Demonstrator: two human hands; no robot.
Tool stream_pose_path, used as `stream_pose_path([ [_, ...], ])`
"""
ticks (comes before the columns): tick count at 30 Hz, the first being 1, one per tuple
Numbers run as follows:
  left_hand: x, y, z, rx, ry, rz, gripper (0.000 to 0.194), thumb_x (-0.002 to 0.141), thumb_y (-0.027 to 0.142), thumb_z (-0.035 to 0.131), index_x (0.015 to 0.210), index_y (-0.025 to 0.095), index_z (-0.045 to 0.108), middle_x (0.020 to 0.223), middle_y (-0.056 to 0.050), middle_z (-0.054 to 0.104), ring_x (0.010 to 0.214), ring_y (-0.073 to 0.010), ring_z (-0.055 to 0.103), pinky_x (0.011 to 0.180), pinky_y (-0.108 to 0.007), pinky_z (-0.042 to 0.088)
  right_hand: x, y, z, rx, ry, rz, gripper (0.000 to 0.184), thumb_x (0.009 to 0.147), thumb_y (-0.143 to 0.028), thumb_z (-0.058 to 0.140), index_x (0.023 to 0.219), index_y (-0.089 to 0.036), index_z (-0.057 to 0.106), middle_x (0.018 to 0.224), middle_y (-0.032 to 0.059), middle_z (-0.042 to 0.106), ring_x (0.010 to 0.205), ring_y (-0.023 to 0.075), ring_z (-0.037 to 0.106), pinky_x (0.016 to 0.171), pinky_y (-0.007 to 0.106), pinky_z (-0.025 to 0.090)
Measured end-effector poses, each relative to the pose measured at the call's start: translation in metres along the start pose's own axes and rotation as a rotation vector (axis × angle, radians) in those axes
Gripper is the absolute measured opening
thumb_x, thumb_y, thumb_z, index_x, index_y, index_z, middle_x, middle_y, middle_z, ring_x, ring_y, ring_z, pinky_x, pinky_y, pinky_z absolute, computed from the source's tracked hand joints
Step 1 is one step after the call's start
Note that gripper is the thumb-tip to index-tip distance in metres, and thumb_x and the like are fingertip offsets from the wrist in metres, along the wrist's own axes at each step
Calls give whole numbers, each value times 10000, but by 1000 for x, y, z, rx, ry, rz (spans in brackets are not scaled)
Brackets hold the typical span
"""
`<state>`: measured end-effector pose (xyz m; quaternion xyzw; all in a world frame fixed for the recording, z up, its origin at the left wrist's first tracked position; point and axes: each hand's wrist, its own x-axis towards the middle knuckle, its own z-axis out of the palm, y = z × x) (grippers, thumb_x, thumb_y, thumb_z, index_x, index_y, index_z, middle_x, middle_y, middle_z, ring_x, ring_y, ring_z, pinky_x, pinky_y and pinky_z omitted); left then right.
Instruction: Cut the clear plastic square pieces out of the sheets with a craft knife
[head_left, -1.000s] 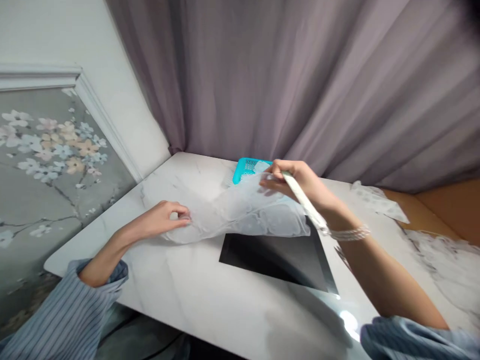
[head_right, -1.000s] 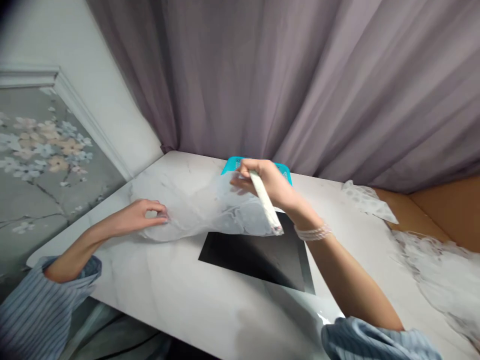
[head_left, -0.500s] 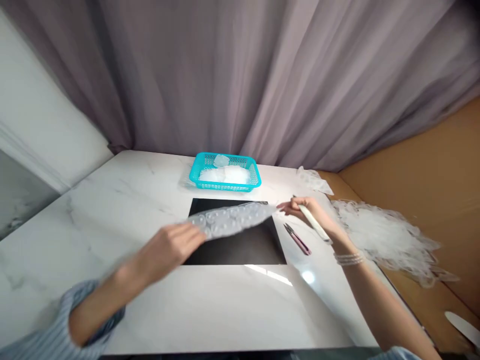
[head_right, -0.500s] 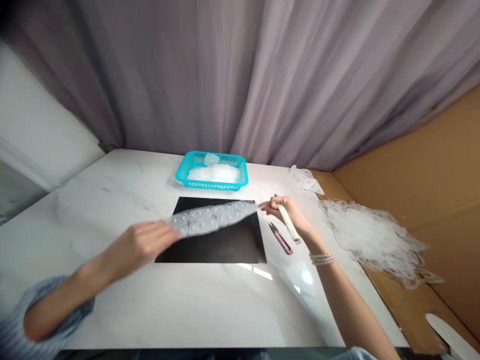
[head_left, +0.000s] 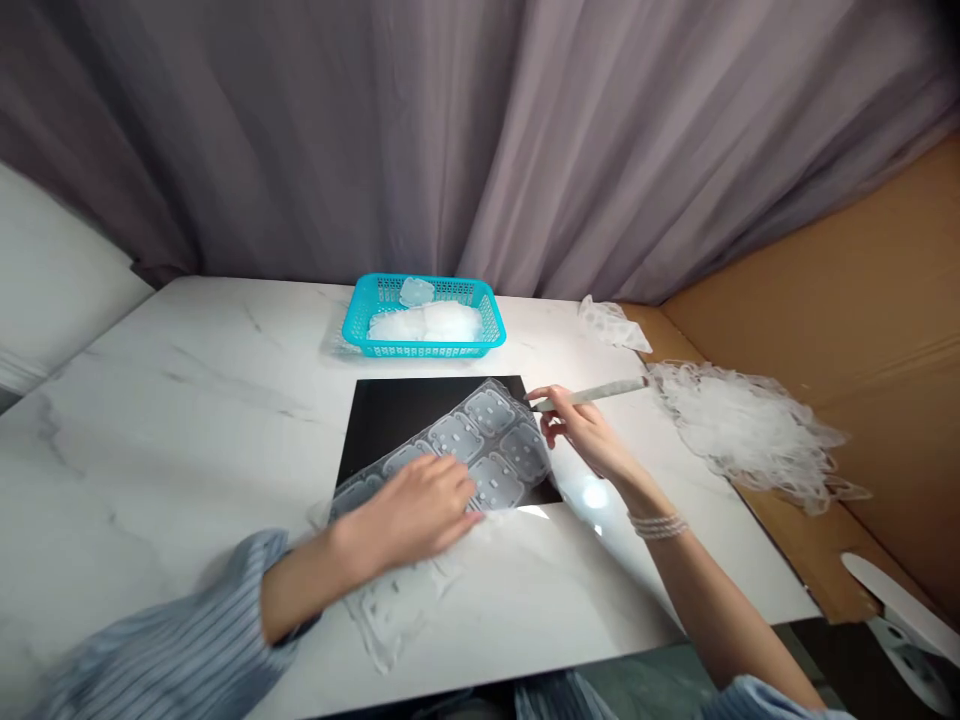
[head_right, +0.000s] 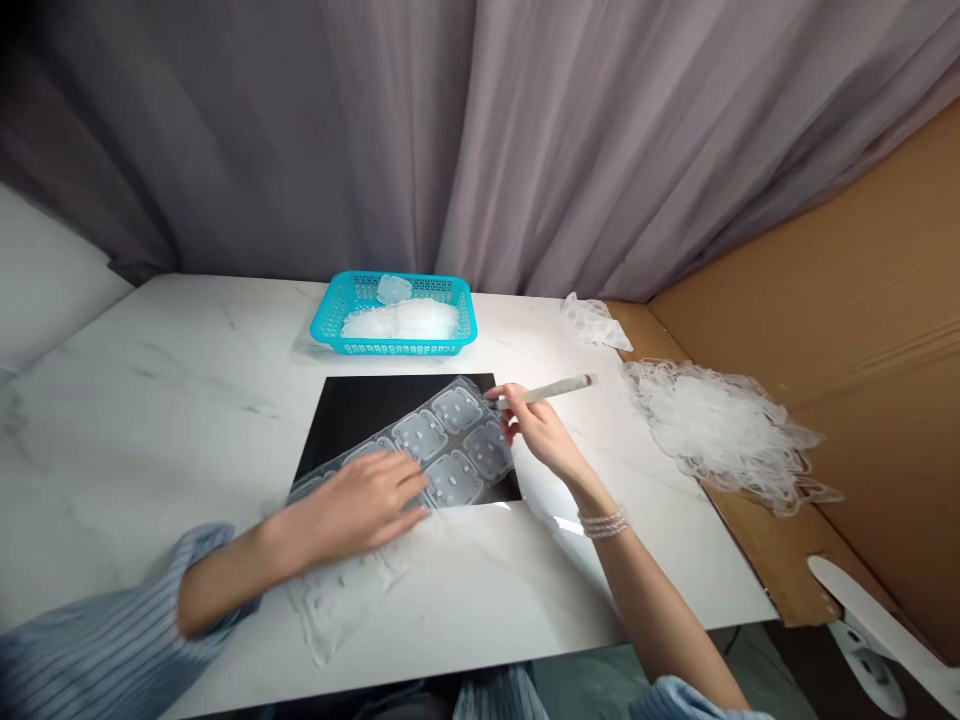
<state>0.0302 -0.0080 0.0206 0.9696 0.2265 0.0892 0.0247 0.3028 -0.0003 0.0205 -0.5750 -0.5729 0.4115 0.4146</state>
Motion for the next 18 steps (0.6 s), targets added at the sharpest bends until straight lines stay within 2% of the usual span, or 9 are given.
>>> stream_pose_path([
  [2, 21, -19, 15, 12, 33, -66, 233, 966, 321, 497, 1011, 141, 638, 1049, -118, 691, 1015, -253, 652, 854, -373, 511, 9, 3, 20, -76, 16, -68, 444, 958, -561, 440, 997, -173, 652, 783, 48, 608, 661, 177, 613, 583, 306, 533],
  [4, 34, -34, 32, 23, 54, -103, 303, 976, 294, 464, 1168, 103, 599, 1246, -184, 633, 1194, -284, 588, 964, -406, 482, 15, 9, 38, -114, 17, -98, 395, 954, -525, 478, 1009, -171, 645, 779, 52, 637, 690, 191, 634, 621, 316, 541],
  [8, 37, -44, 56, 25, 62, -114, 396, 970, 260, 449, 1325, 96, 514, 1416, -209, 523, 1349, -304, 470, 1067, -438, 424, 18, 23, 62, -188, 29, -132, 292, 963, -453, 500, 962, -189, 626, 769, 41, 644, 715, 200, 634, 660, 320, 523],
  [12, 30, -42, 63, 56, 67, -94, 406, 981, 272, 431, 1347, 116, 508, 1447, -230, 487, 1369, -322, 448, 1084, -442, 411, 13, 27, 67, -267, 8, -145, 236, 976, -389, 494, 928, -205, 632, 781, 40, 652, 738, 208, 631, 704, 333, 499],
  [18, 28, -38, 60, 146, 61, -89, 405, 1010, 283, 364, 1348, 124, 520, 1435, -238, 503, 1363, -332, 460, 1115, -470, 370, 14, 23, 69, -371, -29, -207, 227, 997, -328, 452, 932, -206, 632, 886, 70, 688, 808, 218, 653, 741, 342, 505],
])
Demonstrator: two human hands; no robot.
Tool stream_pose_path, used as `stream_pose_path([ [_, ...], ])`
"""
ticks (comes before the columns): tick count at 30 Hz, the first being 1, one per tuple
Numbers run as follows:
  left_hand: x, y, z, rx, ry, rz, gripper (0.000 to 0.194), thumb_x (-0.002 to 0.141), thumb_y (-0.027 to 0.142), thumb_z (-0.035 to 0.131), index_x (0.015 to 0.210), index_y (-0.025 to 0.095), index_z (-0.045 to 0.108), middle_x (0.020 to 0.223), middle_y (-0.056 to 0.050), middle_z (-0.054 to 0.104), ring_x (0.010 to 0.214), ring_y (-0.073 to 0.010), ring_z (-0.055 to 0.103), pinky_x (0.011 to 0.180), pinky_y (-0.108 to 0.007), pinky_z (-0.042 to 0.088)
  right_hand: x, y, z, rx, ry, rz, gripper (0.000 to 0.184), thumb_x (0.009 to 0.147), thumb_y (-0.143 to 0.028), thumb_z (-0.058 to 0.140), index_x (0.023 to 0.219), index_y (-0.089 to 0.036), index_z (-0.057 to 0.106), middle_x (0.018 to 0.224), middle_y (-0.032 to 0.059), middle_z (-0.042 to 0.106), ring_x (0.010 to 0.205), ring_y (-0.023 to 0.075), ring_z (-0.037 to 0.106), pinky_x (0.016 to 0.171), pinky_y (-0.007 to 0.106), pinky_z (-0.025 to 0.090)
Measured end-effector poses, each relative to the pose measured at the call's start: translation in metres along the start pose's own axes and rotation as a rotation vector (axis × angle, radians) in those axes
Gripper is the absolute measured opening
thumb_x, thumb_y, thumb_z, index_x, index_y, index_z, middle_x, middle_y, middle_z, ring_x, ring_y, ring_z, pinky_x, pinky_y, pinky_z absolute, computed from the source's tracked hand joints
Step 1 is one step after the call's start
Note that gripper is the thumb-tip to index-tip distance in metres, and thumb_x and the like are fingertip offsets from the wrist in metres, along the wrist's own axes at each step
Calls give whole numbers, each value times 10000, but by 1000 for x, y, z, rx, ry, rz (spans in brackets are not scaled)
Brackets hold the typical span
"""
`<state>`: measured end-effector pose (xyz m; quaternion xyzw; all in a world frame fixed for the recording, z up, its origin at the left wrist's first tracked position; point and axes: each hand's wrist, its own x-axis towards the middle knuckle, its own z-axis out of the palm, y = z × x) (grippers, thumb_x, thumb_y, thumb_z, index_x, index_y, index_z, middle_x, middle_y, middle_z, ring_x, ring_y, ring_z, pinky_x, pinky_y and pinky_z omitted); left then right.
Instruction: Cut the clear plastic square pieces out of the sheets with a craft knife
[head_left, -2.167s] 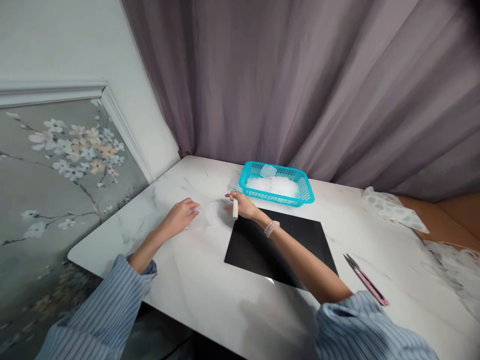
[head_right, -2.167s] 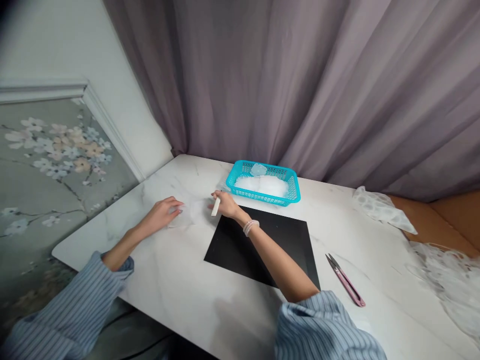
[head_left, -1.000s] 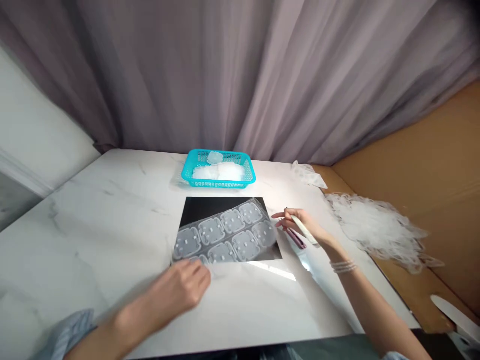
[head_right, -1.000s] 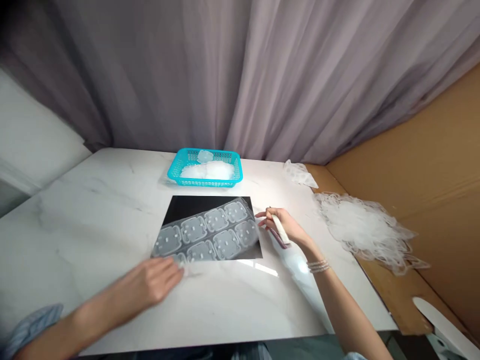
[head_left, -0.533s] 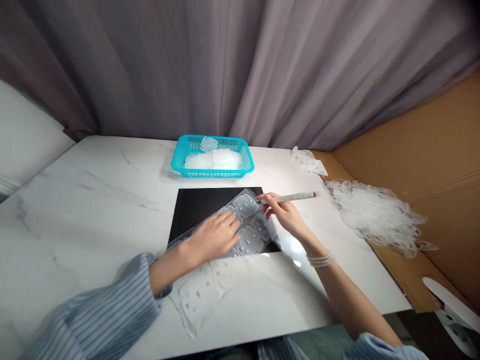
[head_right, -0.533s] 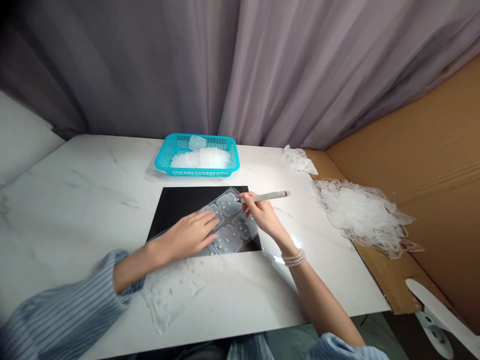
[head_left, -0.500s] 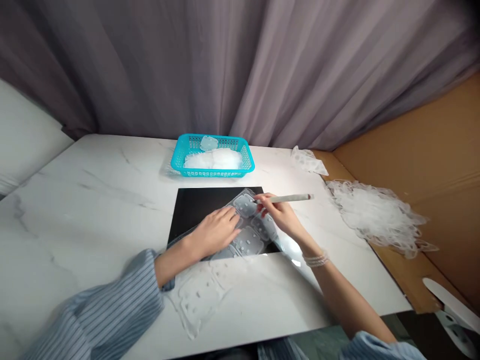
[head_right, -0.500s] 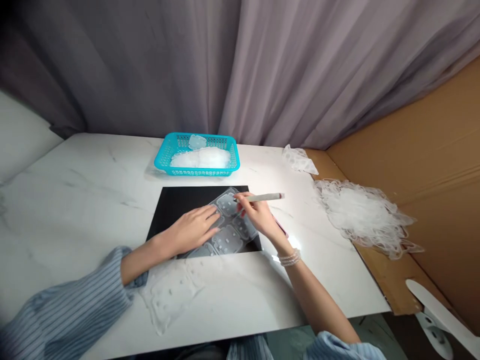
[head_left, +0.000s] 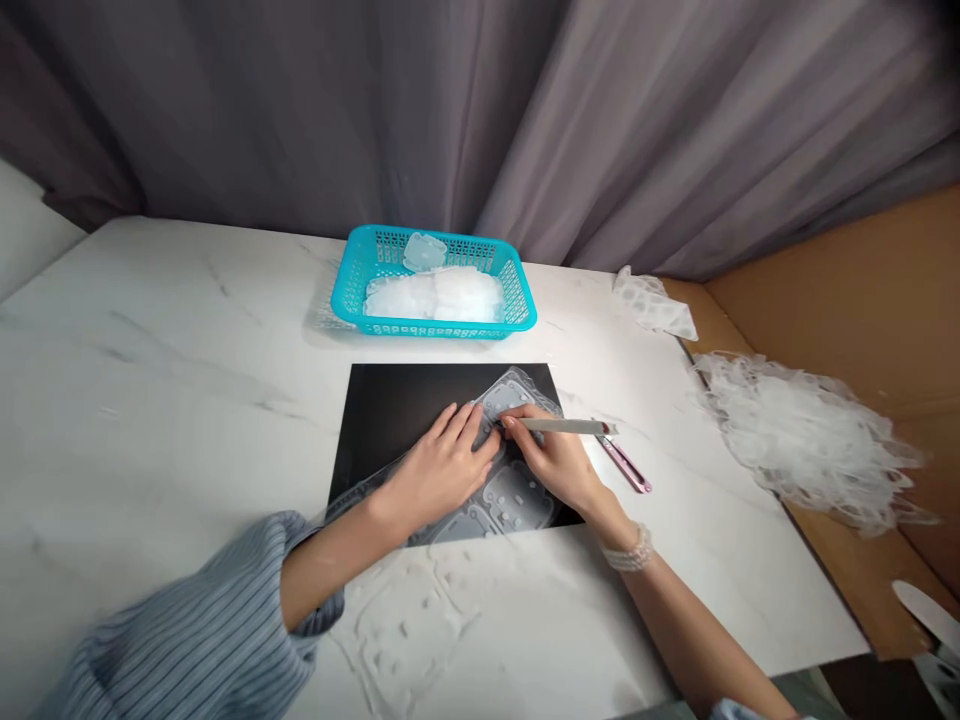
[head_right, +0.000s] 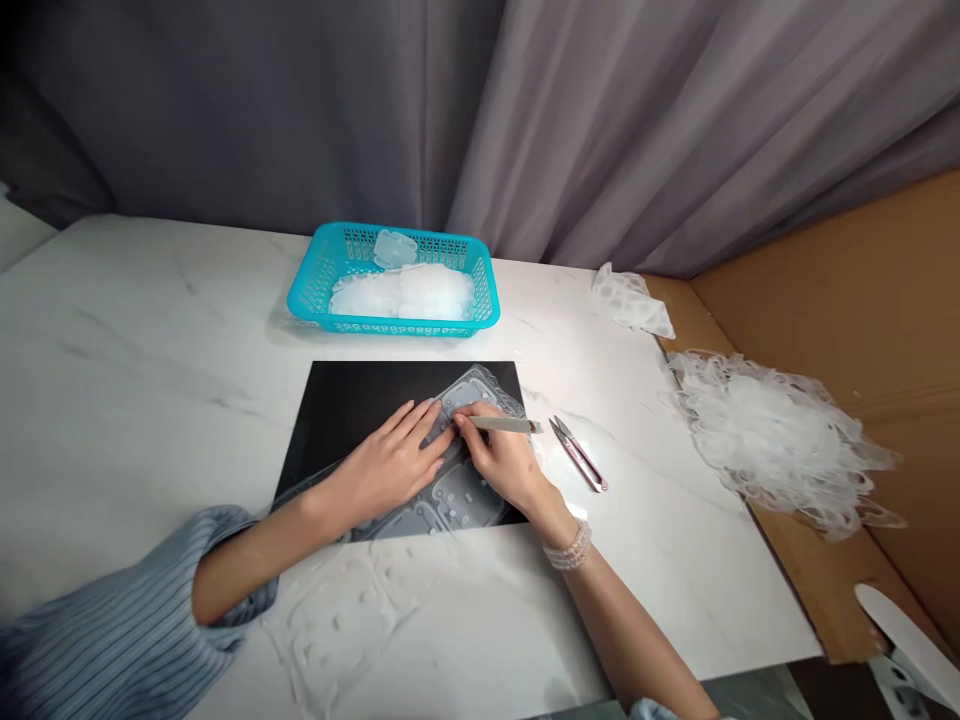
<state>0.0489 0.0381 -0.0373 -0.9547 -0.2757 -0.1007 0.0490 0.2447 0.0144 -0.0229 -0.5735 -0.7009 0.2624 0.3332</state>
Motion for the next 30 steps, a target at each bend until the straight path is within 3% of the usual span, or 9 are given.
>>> stream_pose_path([
  [9, 0, 1, -3, 43, -10, 2, 392, 1006, 269, 366, 1319, 116, 546, 1415, -242, 525, 1351, -326, 477, 1105, -484, 382, 0, -1, 8, -132, 14, -50, 217, 1008, -297, 427, 966, -218, 625, 905, 79, 696, 823, 229, 656, 763, 364, 525],
  [14, 1, 2, -6, 5, -34, -22, 362, 993, 300, 401, 1280, 152, 567, 1397, -236, 544, 1338, -349, 484, 1100, -609, 336, -12, -7, 13, -184, 78, -95, 186, 1004, -254, 435, 969, -217, 615, 897, 95, 682, 817, 232, 658, 758, 379, 546],
  [17, 1, 2, -8, -4, -26, -27, 348, 991, 299, 406, 1257, 159, 581, 1374, -242, 559, 1324, -358, 496, 1094, -645, 313, -26, -9, 12, -193, 115, -135, 169, 999, -204, 433, 1019, -224, 599, 995, 117, 690, 923, 248, 678, 800, 411, 569],
  [24, 0, 0, -5, 10, -13, 11, 355, 989, 294, 402, 1253, 141, 584, 1373, -258, 554, 1332, -370, 484, 1094, -642, 316, -23, 6, 14, -250, 49, -299, 220, 990, -134, 434, 1130, -188, 595, 1033, 148, 680, 1150, 257, 629, 898, 426, 571],
  [30, -2, 1, -3, 17, -6, -15, 412, 1005, 322, 378, 1305, 124, 580, 1401, -236, 544, 1337, -346, 486, 1124, -608, 308, -17, 12, 17, -278, 52, -274, 280, 994, -159, 435, 1215, -207, 602, 1130, 153, 644, 1087, 238, 655, 877, 393, 583],
])
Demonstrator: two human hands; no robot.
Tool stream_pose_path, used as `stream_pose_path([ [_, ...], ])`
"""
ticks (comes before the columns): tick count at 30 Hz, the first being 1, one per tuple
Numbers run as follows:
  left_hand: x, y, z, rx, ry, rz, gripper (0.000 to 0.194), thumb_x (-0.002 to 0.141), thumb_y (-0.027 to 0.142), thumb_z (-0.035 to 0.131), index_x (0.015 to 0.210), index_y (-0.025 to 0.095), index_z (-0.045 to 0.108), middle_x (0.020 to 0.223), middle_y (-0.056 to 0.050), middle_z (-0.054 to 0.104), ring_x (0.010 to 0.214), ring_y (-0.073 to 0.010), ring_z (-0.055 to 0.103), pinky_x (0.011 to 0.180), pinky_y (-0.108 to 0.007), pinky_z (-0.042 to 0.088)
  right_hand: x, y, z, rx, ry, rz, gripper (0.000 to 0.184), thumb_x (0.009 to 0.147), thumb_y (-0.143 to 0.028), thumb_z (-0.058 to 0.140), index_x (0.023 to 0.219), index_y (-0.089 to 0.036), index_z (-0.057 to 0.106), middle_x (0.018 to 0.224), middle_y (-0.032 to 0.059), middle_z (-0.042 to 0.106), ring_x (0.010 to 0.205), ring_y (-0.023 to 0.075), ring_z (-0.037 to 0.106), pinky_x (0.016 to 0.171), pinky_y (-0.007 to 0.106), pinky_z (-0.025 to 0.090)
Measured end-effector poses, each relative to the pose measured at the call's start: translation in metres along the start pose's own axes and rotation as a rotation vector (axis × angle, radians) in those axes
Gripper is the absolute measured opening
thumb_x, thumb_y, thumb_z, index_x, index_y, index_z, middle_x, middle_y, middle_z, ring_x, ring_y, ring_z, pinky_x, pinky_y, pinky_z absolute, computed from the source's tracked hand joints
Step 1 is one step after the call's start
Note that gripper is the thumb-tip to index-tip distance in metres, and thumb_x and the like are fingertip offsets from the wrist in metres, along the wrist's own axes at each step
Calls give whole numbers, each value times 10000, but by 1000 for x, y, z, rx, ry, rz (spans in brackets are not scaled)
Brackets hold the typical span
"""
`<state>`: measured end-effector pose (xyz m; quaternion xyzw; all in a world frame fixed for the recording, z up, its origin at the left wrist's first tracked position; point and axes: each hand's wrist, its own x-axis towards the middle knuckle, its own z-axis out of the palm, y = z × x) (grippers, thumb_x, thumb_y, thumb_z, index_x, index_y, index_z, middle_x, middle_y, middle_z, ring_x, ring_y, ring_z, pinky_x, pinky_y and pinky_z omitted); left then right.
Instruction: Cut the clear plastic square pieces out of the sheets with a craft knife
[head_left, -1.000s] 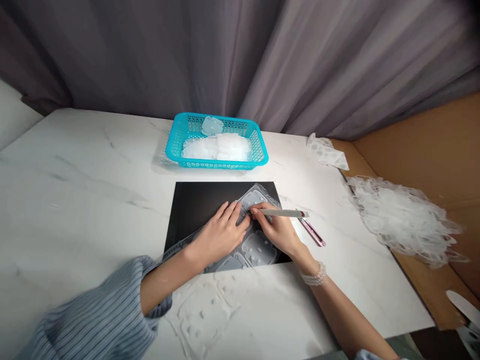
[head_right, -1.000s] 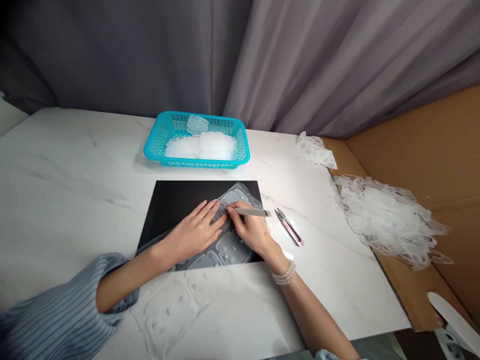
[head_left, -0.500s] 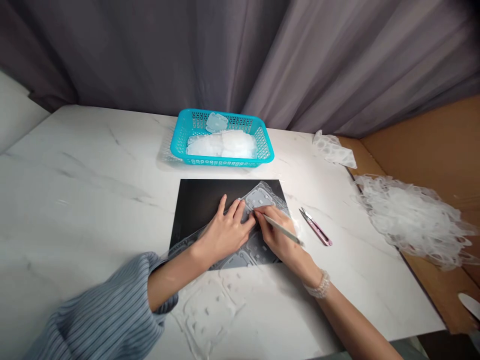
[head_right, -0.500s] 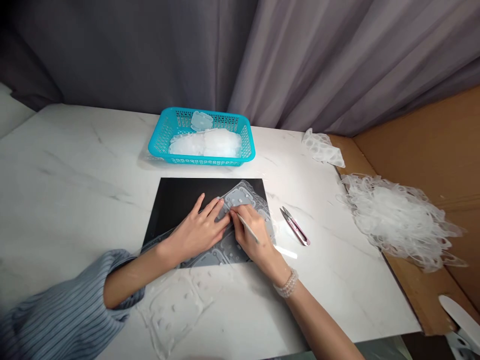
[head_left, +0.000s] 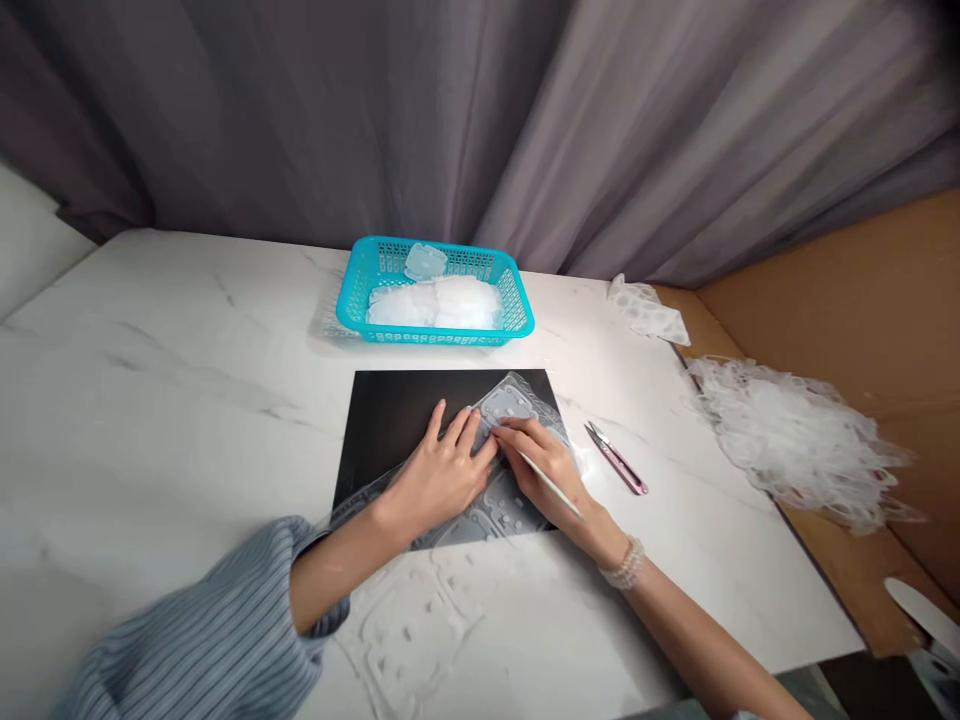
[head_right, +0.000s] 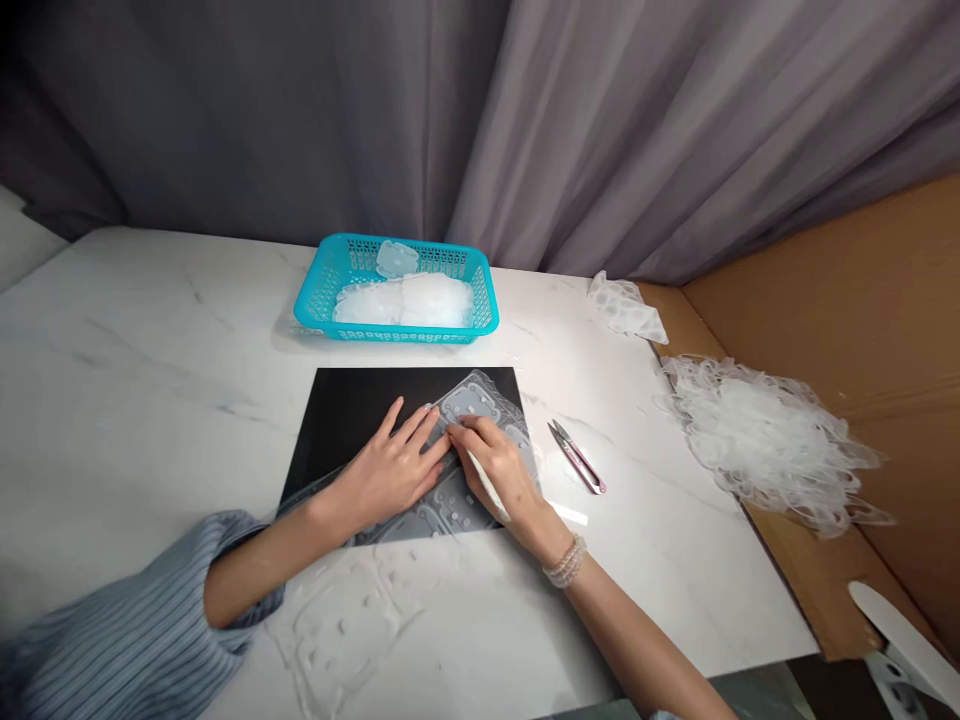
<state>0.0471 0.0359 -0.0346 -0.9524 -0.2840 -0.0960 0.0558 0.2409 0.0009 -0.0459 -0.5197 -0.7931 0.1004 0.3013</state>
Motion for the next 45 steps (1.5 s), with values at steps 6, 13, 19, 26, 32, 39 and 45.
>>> stream_pose_path([
  [6, -2, 0, 5, 9, 3, -5, 425, 1001, 320, 390, 1295, 99, 604, 1407, -238, 538, 1342, -343, 483, 1133, -595, 310, 3, -7, -5, -109, -72, -59, 305, 981, -171, 452, 1229, -216, 623, 1253, 158, 658, 1181, 291, 610, 963, 496, 527],
  [13, 0, 0, 3, 13, -2, -14, 453, 1010, 319, 373, 1375, 117, 549, 1410, -220, 543, 1341, -331, 488, 1132, -570, 324, 21, 15, -17, 418, 114, 293, 172, 888, -291, 629, 1018, -228, 722, 1001, 98, 754, 920, 258, 717, 889, 438, 568],
  [19, 0, 0, 2, -5, 8, -23, 461, 1013, 341, 370, 1401, 146, 524, 1410, -208, 548, 1330, -316, 500, 1149, -571, 286, -5, 106, -118, 546, 552, 597, 124, 796, -337, 699, 821, -217, 686, 709, 40, 701, 574, 182, 679, 564, 317, 613],
  [26, 7, -3, -4, -510, 48, -160, 404, 956, 296, 476, 1286, 107, 612, 1418, -222, 531, 1397, -355, 398, 1173, -599, 192, -39, 102, -171, 683, 809, 699, 118, 736, -280, 759, 806, -198, 713, 674, 16, 690, 598, 165, 705, 640, 276, 635],
  [32, 19, -6, -40, -1380, -2, -452, 691, 1007, 493, 143, 1074, 74, 687, 1010, -177, 740, 982, -273, 699, 891, -417, 542, 11, -14, -99, 721, 466, 415, 141, 916, -284, 638, 994, -262, 753, 1010, 46, 769, 970, 215, 736, 952, 392, 579],
  [39, 10, -32, -68, -2480, 3, -840, 453, 958, 310, 433, 1293, 46, 585, 1226, -214, 675, 987, -251, 706, 827, -334, 559, 18, -70, -80, 542, -162, -103, 453, 918, -147, 606, 1303, -384, 622, 1414, 6, 565, 1315, 280, 526, 1114, 502, 438],
  [45, 7, -42, -69, -2620, 31, -677, 479, 912, 168, 438, 1372, 59, 516, 1292, -216, 637, 1114, -336, 661, 977, -485, 491, 14, -58, -80, 414, 119, 21, 386, 965, -75, 475, 1212, -321, 639, 1211, 13, 716, 1128, 214, 678, 954, 382, 564],
])
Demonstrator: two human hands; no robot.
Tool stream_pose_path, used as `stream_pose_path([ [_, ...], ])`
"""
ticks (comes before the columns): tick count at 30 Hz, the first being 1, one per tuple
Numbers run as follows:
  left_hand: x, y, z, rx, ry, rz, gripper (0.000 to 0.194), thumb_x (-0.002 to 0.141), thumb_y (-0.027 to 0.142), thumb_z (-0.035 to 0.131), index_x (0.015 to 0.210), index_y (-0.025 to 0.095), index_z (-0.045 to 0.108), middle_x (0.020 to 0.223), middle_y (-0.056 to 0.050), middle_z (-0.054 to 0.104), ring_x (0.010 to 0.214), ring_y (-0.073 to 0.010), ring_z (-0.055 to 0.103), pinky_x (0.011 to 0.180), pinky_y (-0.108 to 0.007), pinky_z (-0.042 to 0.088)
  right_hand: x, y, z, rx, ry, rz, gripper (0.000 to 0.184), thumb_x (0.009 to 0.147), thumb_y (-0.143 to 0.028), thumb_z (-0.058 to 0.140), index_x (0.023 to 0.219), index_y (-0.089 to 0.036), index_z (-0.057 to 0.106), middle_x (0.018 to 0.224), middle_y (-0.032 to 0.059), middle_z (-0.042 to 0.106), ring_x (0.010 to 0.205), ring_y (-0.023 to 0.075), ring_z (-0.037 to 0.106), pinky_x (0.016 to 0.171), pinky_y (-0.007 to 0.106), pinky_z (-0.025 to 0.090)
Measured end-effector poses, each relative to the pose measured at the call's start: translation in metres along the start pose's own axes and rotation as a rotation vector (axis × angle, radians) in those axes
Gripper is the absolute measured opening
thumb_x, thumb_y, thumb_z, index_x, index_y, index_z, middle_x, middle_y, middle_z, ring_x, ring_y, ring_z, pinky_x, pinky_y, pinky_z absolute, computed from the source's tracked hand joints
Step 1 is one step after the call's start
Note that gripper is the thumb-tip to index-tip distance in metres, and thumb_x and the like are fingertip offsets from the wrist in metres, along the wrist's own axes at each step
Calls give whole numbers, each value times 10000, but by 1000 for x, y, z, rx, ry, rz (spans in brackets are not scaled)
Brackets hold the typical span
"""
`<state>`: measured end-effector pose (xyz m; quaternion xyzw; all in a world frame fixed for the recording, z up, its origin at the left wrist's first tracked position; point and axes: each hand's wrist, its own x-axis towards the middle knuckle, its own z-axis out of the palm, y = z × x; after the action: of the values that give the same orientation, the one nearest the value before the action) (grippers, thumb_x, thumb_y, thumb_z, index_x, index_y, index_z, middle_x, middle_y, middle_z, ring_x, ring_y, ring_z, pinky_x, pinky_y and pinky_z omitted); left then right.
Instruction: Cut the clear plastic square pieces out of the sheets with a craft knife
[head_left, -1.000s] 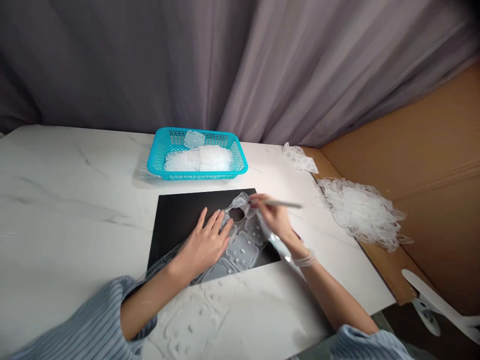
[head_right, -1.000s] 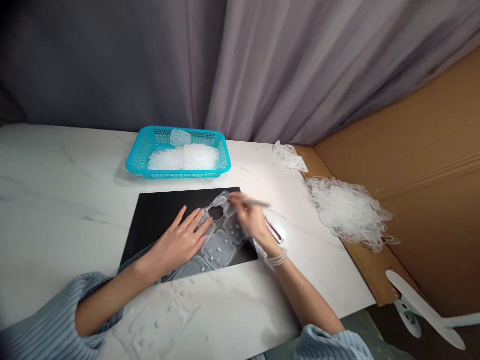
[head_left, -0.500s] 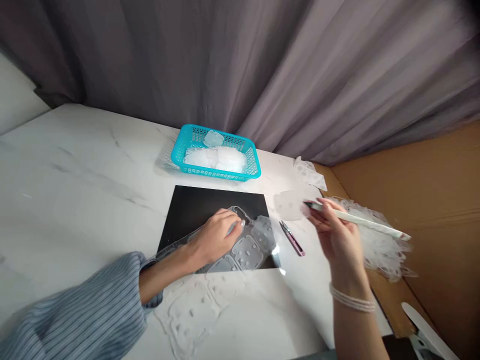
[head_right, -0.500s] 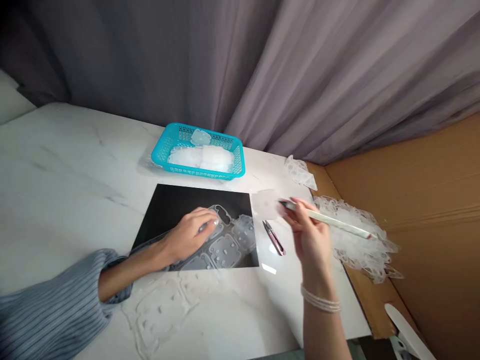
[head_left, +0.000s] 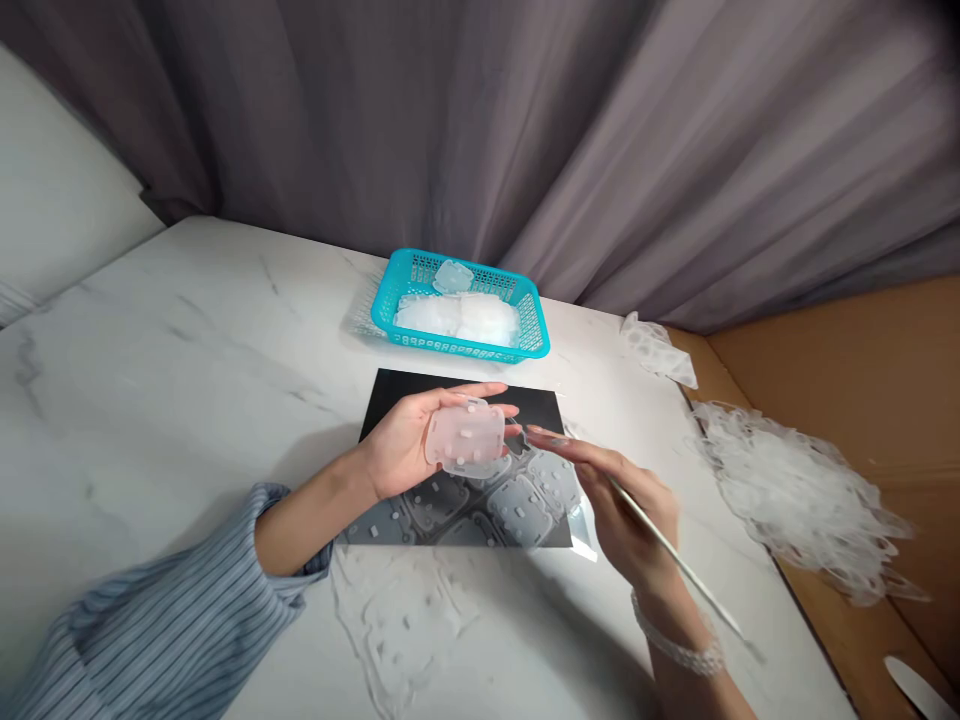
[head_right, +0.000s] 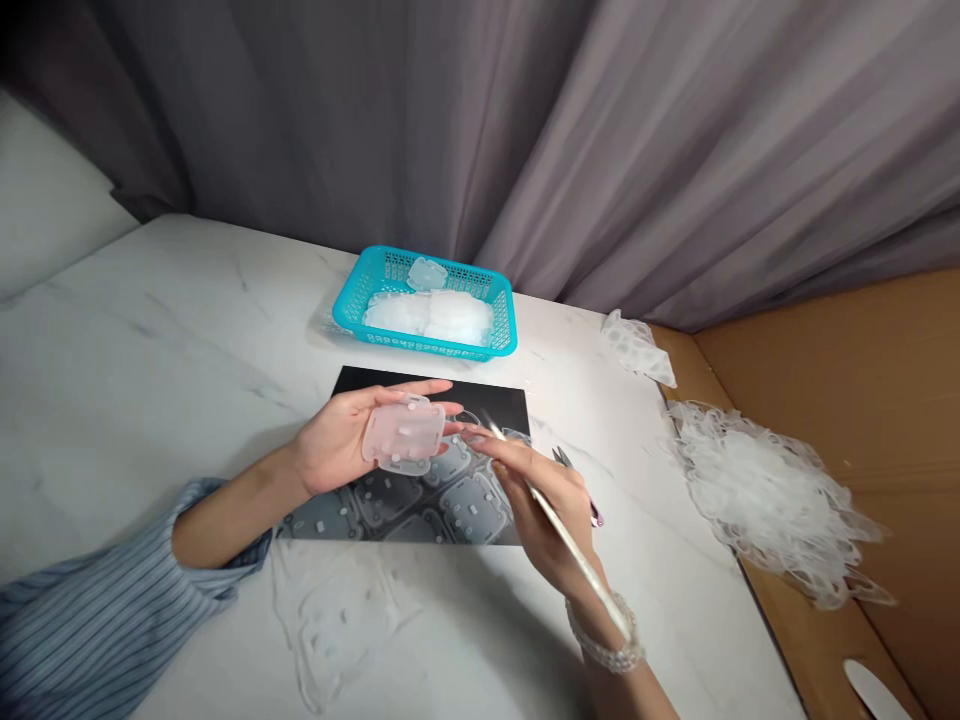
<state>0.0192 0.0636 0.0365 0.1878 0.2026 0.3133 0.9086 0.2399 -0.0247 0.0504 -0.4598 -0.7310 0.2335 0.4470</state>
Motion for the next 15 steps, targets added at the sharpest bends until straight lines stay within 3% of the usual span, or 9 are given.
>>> stream_pose_path([
  [3, 0, 1, -2, 0, -17, -21, 482, 916, 198, 424, 1369, 69, 527, 1272, -204, 653, 1084, -329, 674, 977, -490, 481, 2, 5, 12, -145, 11, -80, 307, 963, -37, 410, 1082, -252, 594, 1254, 70, 691, 1148, 224, 666, 897, 380, 574],
  [7, 0, 1, -2, 0, -5, -27, 491, 915, 201, 396, 1372, 80, 529, 1263, -194, 660, 1094, -293, 666, 961, -460, 488, 4, 12, 32, -342, -79, -384, 129, 913, -91, 573, 922, -207, 520, 1360, 186, 603, 1291, 309, 552, 952, 492, 529],
  [10, 0, 1, -1, 37, 37, -46, 489, 923, 236, 392, 1371, 101, 535, 1315, -191, 625, 1137, -278, 642, 928, -402, 503, 2, 16, 44, -461, -60, -531, 272, 840, -130, 713, 799, -223, 461, 1257, 179, 675, 1230, 322, 599, 922, 507, 531],
  [13, 0, -1, -1, 90, 82, -58, 478, 951, 313, 379, 1349, 115, 554, 1324, -190, 612, 1123, -258, 640, 878, -356, 524, -3, 17, 52, -425, 14, -531, 331, 810, 10, 672, 751, -228, 450, 1090, 90, 759, 1034, 266, 700, 768, 409, 564],
  [15, 0, -1, -4, 182, 94, -67, 481, 962, 407, 392, 1290, 122, 599, 1314, -184, 610, 1090, -262, 645, 841, -361, 545, -6, 15, 55, -316, 108, -399, 361, 800, 48, 648, 704, -225, 431, 989, 46, 779, 819, 197, 722, 627, 315, 542],
])
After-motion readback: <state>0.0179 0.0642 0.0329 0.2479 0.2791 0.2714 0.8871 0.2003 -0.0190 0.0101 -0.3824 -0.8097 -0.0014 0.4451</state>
